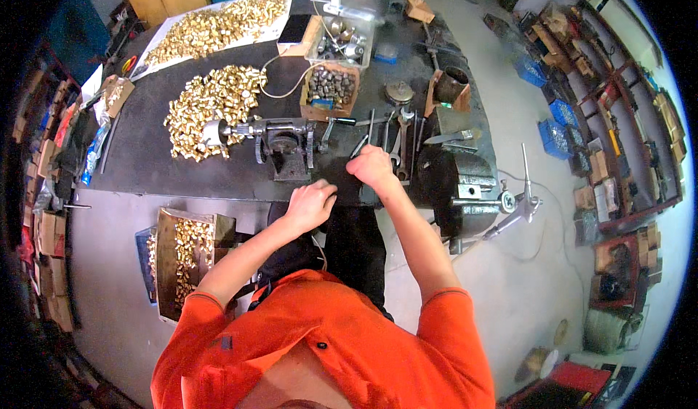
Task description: The person repeatedly picks small brass-colored cylindrical parts from a bin, inserts a pin into each part using a metal rod, and places the assembled parts onto a table. The process is continuous and repetitive throughout the clip.
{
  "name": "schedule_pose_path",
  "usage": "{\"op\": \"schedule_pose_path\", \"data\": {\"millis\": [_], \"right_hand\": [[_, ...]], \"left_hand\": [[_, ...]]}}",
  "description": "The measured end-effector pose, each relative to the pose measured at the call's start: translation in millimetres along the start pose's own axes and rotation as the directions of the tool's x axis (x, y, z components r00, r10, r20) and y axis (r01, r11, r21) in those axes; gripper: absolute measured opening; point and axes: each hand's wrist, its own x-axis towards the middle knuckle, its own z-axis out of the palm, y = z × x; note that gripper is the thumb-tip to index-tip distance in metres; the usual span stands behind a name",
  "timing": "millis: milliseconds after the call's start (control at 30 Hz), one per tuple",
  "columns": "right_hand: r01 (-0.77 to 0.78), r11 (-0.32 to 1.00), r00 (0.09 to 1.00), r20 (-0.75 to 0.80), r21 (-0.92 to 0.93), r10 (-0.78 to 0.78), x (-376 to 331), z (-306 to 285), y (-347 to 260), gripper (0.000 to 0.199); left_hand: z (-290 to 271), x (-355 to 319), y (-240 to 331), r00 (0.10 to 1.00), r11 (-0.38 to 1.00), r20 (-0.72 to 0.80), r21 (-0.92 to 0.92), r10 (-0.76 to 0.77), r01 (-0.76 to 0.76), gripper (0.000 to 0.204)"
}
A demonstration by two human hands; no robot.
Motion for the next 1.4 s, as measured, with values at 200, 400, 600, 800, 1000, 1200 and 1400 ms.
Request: {"op": "schedule_pose_path", "data": {"millis": [200,400,600,800,1000,1200,1400], "right_hand": [[0.076,0.996,0.993,0.093,-0.045,-0.072,-11,6,0,0.032],[0.073,0.99,0.991,0.119,-0.118,-0.059,-5,-4,0,0.03],[0.153,0.972,0.971,0.209,-0.177,-0.115,-24,-30,-16,0.032],[0.096,0.981,0.955,0.292,-0.169,-0.043,-21,-18,-10,0.039],[0.157,0.973,0.965,0.238,-0.168,-0.115,-51,-1,10,0.034],[-0.005,0.999,0.97,0.241,-0.047,0.016,-97,-5,-9,0.028],[-0.025,0.968,0.996,0.086,0.249,0.004,-110,8,13,0.028]], "left_hand": [[25,39,-2,0.99,0.993,-0.1,0.051,-0.1,0.106,0.022],[40,75,8,0.982,0.981,-0.096,0.095,-0.16,0.169,0.029],[51,102,-5,0.984,0.968,-0.009,0.174,-0.181,0.179,0.024],[38,73,-7,0.987,0.956,-0.002,0.246,-0.161,0.157,0.021],[20,33,-2,0.987,0.979,-0.009,0.127,-0.161,0.161,0.02],[22,26,-17,0.993,0.993,-0.021,0.028,-0.113,0.114,0.018],[13,11,-16,0.984,0.959,-0.023,-0.228,-0.175,0.165,0.019]]}}
